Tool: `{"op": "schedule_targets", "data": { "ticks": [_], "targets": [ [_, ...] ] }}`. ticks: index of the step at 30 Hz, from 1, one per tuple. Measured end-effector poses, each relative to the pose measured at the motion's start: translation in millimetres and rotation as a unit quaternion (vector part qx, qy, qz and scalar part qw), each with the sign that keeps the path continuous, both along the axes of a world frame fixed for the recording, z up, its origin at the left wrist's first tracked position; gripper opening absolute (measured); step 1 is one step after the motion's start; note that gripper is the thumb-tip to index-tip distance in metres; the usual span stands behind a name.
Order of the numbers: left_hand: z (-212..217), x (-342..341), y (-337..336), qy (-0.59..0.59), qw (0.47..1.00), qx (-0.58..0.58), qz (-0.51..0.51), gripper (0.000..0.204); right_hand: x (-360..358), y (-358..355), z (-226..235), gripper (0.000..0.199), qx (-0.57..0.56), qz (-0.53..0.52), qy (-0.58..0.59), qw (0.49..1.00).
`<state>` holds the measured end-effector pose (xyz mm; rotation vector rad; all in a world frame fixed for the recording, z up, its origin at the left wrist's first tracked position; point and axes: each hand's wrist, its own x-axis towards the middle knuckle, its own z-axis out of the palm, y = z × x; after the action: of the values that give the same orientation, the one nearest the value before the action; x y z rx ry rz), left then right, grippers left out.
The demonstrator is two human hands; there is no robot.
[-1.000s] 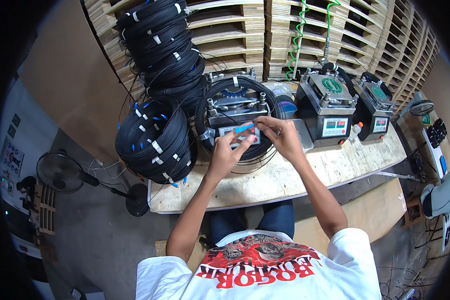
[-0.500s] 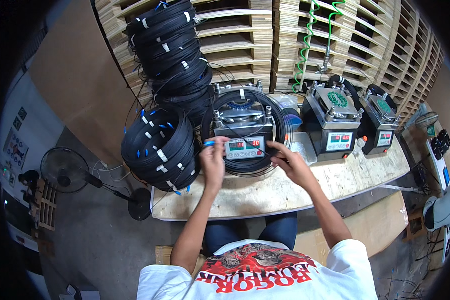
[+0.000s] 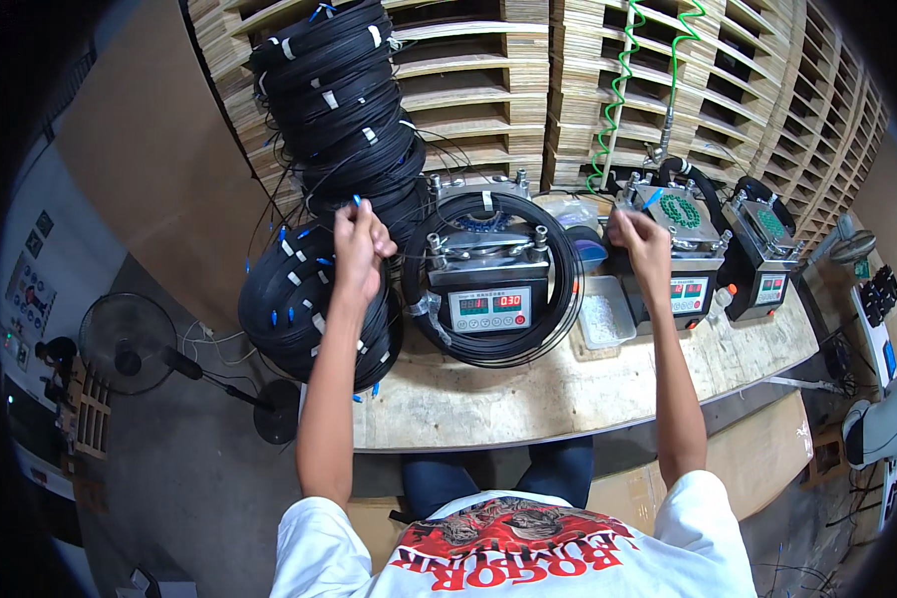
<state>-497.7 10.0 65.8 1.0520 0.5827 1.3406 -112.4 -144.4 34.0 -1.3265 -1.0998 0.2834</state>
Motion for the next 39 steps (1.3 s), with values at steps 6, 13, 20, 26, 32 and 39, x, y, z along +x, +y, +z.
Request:
{"op": "schedule_targets", "data": {
  "ticks": [6,13,20,26,32,39],
  "targets": [
    [36,41,109,0.226,0.971,0.048,0.06,0.014,52,96,28,0.019,0.089,0.095,0.353,0.927],
    [-3,114,174,0.49,0.828,0.169,0.216,0.025,25,182,31,0.038,-0.074,0.005,-0.043,0.996],
    [-5,129,130,0.573,0.775,0.214,0.158,0.029,5,205,41,0.035,-0.055,0.025,-0.199,0.978],
    [-28,134,135,0.501,0.795,0.296,0.167,0.017,-16,206,52,0.028,-0.136,0.111,-0.368,0.913],
    [-22,125,122,0.514,0.809,0.247,0.141,0.01,-46,199,53,0.021,-0.151,0.128,-0.566,0.8],
    [-13,128,110,0.516,0.8,0.251,0.174,0.009,-53,210,64,0.004,-0.151,0.119,-0.7,0.688]
  ]
}}
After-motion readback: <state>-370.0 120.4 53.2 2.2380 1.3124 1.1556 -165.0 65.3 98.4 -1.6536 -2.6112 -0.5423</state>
